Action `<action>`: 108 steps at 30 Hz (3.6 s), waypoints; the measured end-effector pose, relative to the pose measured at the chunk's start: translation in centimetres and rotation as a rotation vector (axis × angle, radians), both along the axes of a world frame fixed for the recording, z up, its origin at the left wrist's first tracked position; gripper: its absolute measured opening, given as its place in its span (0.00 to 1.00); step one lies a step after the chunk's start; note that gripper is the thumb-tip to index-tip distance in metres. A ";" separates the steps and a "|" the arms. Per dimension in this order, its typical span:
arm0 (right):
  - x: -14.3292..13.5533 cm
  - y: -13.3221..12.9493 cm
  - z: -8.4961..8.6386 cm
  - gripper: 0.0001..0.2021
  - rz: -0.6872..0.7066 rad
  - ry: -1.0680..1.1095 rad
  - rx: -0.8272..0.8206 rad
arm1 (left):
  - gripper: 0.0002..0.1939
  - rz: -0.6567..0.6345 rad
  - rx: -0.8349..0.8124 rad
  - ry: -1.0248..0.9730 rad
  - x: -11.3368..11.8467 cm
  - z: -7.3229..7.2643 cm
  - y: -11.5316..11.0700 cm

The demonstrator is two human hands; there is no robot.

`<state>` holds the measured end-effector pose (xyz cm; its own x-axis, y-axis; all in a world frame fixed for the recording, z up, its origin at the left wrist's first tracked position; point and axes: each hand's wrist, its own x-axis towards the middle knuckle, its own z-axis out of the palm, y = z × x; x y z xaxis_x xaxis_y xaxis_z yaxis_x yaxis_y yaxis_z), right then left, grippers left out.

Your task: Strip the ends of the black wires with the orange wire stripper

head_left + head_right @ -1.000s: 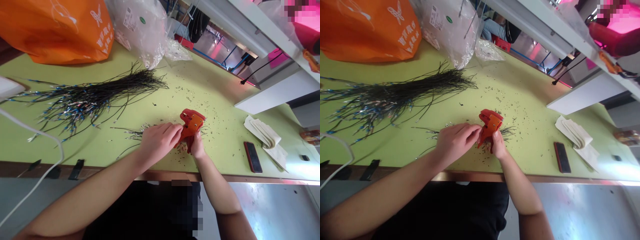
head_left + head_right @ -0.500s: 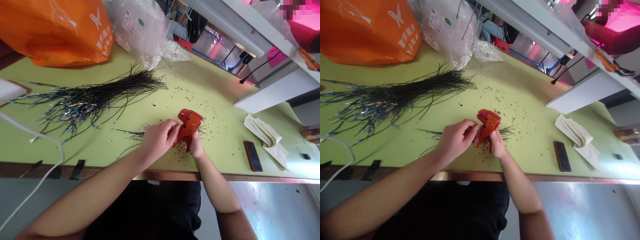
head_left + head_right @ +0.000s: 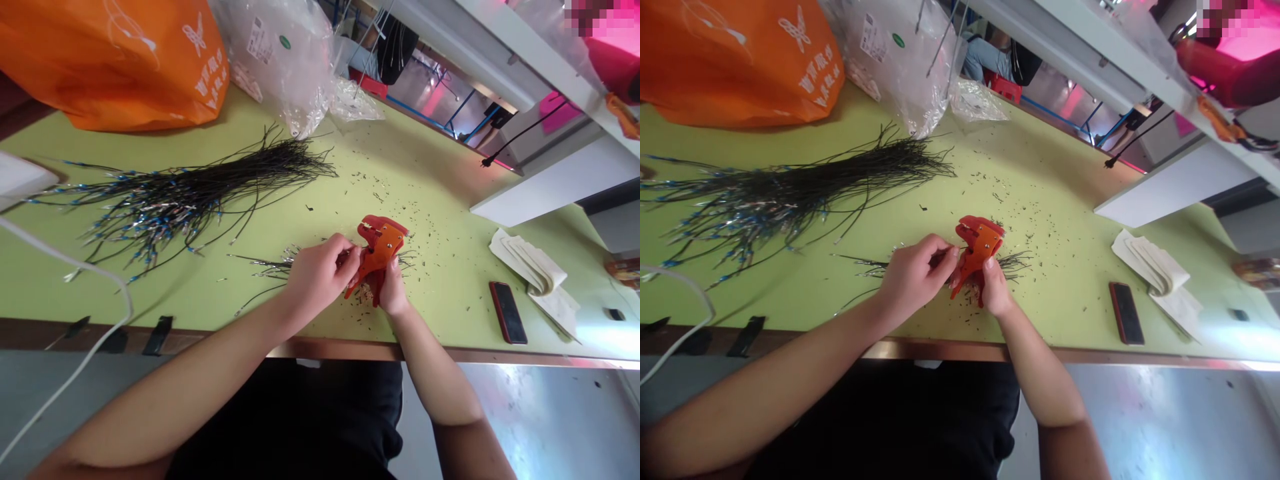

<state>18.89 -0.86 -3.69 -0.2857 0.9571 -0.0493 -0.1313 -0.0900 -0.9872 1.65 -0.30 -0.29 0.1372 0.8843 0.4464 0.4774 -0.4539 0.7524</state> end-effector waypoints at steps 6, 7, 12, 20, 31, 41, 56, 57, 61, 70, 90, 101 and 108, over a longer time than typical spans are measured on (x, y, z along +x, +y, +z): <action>0.2 0.0 -1.0 0.39 -0.055 0.008 -0.052 | 0.12 0.020 0.047 0.078 0.2 -0.5 0.1; 0.2 0.0 -0.9 0.39 -0.067 0.012 -0.059 | 0.12 0.035 0.082 0.100 0.2 -0.7 0.2; 0.0 0.2 -0.5 0.38 -0.152 0.058 -0.054 | 0.11 0.105 0.258 0.201 0.3 -1.0 0.2; 0.1 0.0 -0.7 0.39 -0.092 -0.015 -0.040 | 0.11 0.076 0.145 0.119 0.2 -0.5 0.2; 0.2 0.0 -0.7 0.40 -0.054 0.005 -0.036 | 0.11 0.001 -0.005 0.028 0.1 0.0 0.1; 0.7 -0.2 -0.4 0.38 -0.053 -0.011 -0.020 | 0.10 -0.010 -0.006 0.048 0.0 0.1 -0.1; 1.1 0.0 -0.7 0.45 0.016 -0.055 -0.003 | 0.11 0.007 -0.105 0.052 -0.1 0.8 -0.2; 1.2 0.0 -0.8 0.45 0.011 -0.044 -0.002 | 0.11 0.010 -0.097 0.055 -0.2 0.8 -0.1; 1.4 0.0 -1.2 0.45 0.020 0.005 0.020 | 0.11 0.016 -0.093 0.051 -0.2 0.8 -0.1; 0.7 0.5 0.8 0.18 0.046 0.039 -0.049 | 0.13 0.016 -0.061 0.003 -0.3 0.7 0.0; 1.5 0.5 2.0 0.26 -0.049 0.243 -0.001 | 0.12 -0.038 -0.019 -0.038 -0.2 0.4 -0.2; 1.4 -0.1 0.6 0.27 -0.033 0.048 0.024 | 0.11 -0.016 -0.074 -0.024 -0.2 0.2 -0.2; 1.5 -0.2 -0.4 0.31 -0.086 -0.001 -0.004 | 0.11 -0.032 -0.066 -0.001 0.0 0.4 -0.3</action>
<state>20.43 -1.10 -4.12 -0.2026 0.9778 -0.0533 -0.1380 -0.0824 -0.9870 1.69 -0.58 0.07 0.1653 0.9071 0.3871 0.4630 -0.4179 0.7816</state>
